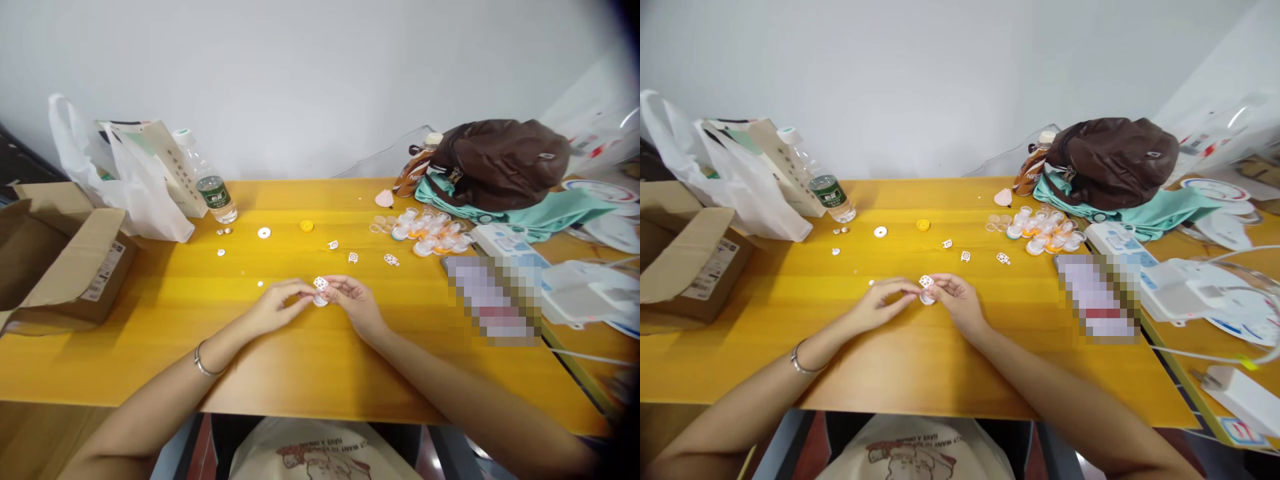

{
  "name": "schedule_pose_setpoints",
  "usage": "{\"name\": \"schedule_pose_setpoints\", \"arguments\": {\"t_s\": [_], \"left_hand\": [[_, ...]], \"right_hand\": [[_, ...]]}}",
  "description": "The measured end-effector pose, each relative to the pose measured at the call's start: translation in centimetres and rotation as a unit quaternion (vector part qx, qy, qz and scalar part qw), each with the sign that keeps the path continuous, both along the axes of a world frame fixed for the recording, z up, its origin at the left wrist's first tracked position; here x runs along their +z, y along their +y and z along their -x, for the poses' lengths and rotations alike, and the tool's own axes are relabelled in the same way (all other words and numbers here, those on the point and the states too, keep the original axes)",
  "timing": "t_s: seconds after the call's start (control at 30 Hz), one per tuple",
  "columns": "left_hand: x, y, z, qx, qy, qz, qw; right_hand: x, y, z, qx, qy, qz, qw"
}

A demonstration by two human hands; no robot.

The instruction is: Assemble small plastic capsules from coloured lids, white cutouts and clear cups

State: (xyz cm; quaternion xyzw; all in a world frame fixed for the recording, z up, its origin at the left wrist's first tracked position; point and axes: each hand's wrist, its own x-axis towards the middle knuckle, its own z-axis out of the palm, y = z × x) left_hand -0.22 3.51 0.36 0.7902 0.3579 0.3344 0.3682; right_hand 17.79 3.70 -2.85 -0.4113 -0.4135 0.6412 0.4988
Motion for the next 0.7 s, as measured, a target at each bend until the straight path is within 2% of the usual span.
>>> {"name": "schedule_pose_setpoints", "arguments": {"t_s": [0.17, 0.3, 0.37, 0.4, 0.43, 0.47, 0.5, 0.53, 0.6, 0.63, 0.7], "left_hand": [[1.4, -0.2, 0.7, 0.044, -0.005, -0.022, 0.999], [4.3, -2.9, 2.1, 0.073, -0.043, -0.019, 0.996], [6.1, -5.9, 3.1, 0.017, -0.025, 0.018, 0.999], [6.7, -7.7, 3.5, -0.058, 0.007, 0.052, 0.997], [6.9, -9.7, 3.7, -0.164, 0.048, 0.098, 0.98], [6.5, -11.7, 3.8, -0.258, 0.097, 0.141, 0.951], [5.6, -13.5, 3.6, -0.315, 0.136, 0.158, 0.926], [4.1, -15.1, 3.2, -0.313, 0.164, 0.145, 0.924], [0.0, -17.0, 1.8, -0.217, 0.223, 0.106, 0.944], [-2.2, -17.2, 0.9, -0.16, 0.238, 0.106, 0.952], [-5.9, -16.5, -1.0, -0.088, 0.205, 0.136, 0.965]], "right_hand": [[0.5, 0.0, 0.1, -0.014, -0.01, -0.05, 0.999], [1.1, -0.1, 0.0, -0.034, -0.018, -0.097, 0.995], [1.2, -0.2, 0.0, -0.044, -0.02, -0.112, 0.993], [1.2, -0.3, -0.1, -0.048, -0.021, -0.117, 0.992], [1.2, -0.3, -0.1, -0.049, -0.021, -0.121, 0.991], [1.2, -0.4, -0.1, -0.049, -0.019, -0.125, 0.991], [1.1, -0.5, -0.1, -0.047, -0.018, -0.129, 0.99], [1.2, -0.6, -0.1, -0.043, -0.017, -0.131, 0.99], [1.2, -0.8, 0.0, -0.035, -0.018, -0.132, 0.991], [1.2, -0.9, 0.0, -0.032, -0.019, -0.129, 0.991], [1.2, -1.0, 0.1, -0.029, -0.021, -0.123, 0.992]]}}
